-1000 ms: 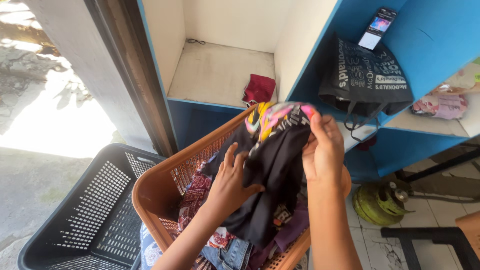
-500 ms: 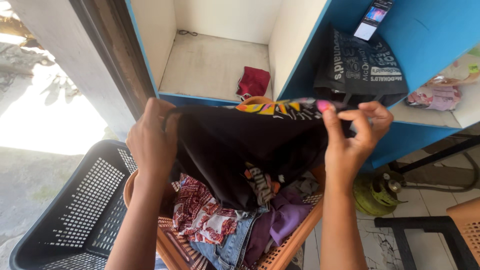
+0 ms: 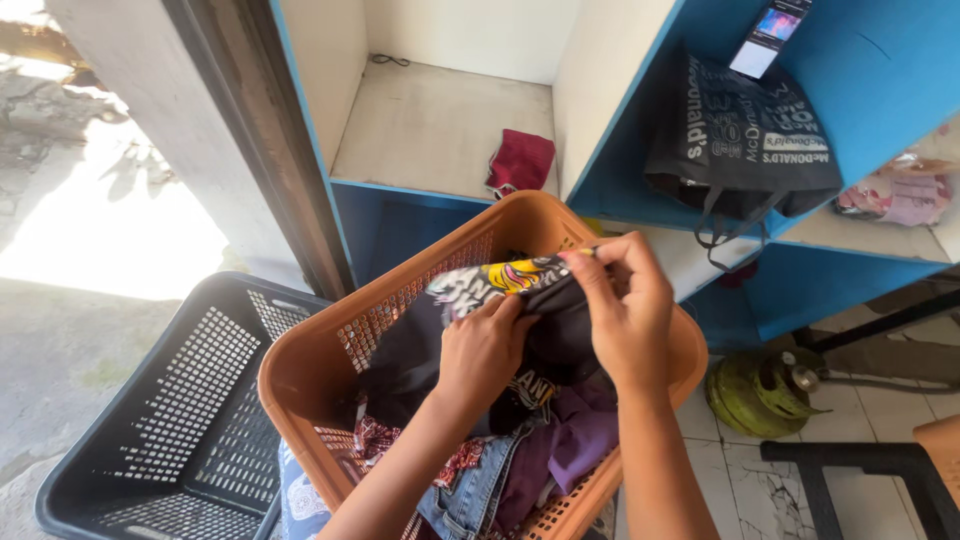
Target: The person sorts through a pile of clothes in an orange laundry basket, picking up items like a black t-shirt and a purple sock, unfolding them, and placing them into a black laundry basket. The task involves handling various garments one by one.
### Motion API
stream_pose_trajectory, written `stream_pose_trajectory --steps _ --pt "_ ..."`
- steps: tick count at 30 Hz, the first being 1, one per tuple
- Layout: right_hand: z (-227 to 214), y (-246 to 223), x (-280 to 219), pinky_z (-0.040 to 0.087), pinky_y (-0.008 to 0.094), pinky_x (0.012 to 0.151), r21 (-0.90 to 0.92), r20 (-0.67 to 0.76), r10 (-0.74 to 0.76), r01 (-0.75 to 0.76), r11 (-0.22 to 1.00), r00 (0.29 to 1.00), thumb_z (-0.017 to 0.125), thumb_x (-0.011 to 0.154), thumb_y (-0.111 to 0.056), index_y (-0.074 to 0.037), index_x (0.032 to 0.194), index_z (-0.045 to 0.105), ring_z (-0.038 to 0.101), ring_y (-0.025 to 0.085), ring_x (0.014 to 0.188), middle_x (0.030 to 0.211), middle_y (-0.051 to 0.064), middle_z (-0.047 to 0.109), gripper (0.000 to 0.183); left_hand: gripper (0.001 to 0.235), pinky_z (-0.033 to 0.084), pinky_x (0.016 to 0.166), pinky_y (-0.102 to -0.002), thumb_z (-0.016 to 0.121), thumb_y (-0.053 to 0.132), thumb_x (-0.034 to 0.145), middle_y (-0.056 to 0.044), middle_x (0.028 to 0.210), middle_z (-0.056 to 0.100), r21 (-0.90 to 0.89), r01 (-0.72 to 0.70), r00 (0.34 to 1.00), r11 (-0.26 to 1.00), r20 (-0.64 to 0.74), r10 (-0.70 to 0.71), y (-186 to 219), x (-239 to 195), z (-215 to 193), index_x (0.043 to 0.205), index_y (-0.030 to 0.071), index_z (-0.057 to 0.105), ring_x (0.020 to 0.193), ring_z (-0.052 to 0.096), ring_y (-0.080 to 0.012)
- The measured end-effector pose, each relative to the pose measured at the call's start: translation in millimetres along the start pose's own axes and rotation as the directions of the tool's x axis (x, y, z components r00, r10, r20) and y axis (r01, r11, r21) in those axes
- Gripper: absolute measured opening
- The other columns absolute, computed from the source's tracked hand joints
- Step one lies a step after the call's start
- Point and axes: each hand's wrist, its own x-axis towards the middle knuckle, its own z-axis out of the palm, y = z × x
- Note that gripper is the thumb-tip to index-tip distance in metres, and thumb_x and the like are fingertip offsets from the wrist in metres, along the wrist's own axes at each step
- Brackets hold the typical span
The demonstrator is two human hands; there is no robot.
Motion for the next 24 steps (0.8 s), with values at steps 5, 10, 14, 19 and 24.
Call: stream_pose_trajectory --steps 5,10,14,19,24 --pt "-25 13 16 0.046 0.023 0.068 -0.285 -0.180 -0.096 0.042 0.958 0.979 0.076 0.102 -0.013 -0.003 0.095 0.058 0.055 0.009 0.074 0.091 0.004 0.067 0.022 0.036 0.051 0.079 -0.030 0.058 0.031 0.109 -0.006 0.090 0.074 -0.765 0.135 0.991 0.630 0.088 -0.105 -29 12 3 0.106 -0.001 0.073 0.084 0.061 -0.0064" --pt "-30 27 -6 0.049 0.035 0.081 -0.588 -0.038 -0.333 0.248 0.770 0.942 0.075 0.094 -0.012 -0.003 0.101 0.059 0.061 0.025 0.090 0.101 0.011 0.066 0.019 0.034 0.055 0.086 -0.028 0.054 0.028 0.107 -0.006 0.102 0.075 -0.940 0.315 0.946 0.135 0.298 -0.130 -41 13 -1 0.111 -0.002 0.070 0.092 0.068 -0.0123" --pt "-21 46 -52 0.055 0.034 0.078 -0.333 0.195 -0.012 0.078 0.940 0.981 0.073 0.091 -0.016 -0.007 0.103 0.063 0.071 0.027 0.091 0.099 0.009 0.069 0.018 0.030 0.057 0.084 -0.031 0.057 0.027 0.106 -0.008 0.103 0.074 -0.932 0.333 0.917 -0.141 0.355 -0.180 -44 18 7 0.111 -0.001 0.067 0.092 0.070 -0.0146" --pt "-17 93 -78 0.053 0.035 0.081 -0.629 0.271 0.057 0.132 0.766 0.961 0.067 0.096 -0.009 -0.008 0.109 0.068 0.069 0.029 0.097 0.100 0.010 0.070 0.013 0.029 0.058 0.081 -0.031 0.056 0.027 0.102 -0.008 0.100 0.075 -0.899 0.409 0.879 -0.158 0.435 -0.197 -40 14 6 0.108 0.001 0.068 0.087 0.071 -0.0150" --pt "-43 117 -68 0.054 0.031 0.082 0.504 0.241 0.422 -0.484 0.716 0.874 0.060 0.104 -0.015 -0.002 0.105 0.064 0.067 0.016 0.088 0.092 0.003 0.066 0.014 0.028 0.052 0.075 -0.032 0.061 0.027 0.105 -0.007 0.092 0.069 -0.819 0.165 0.957 0.549 -0.003 -0.290 -49 19 -17 0.104 0.000 0.068 0.083 0.063 -0.0167"
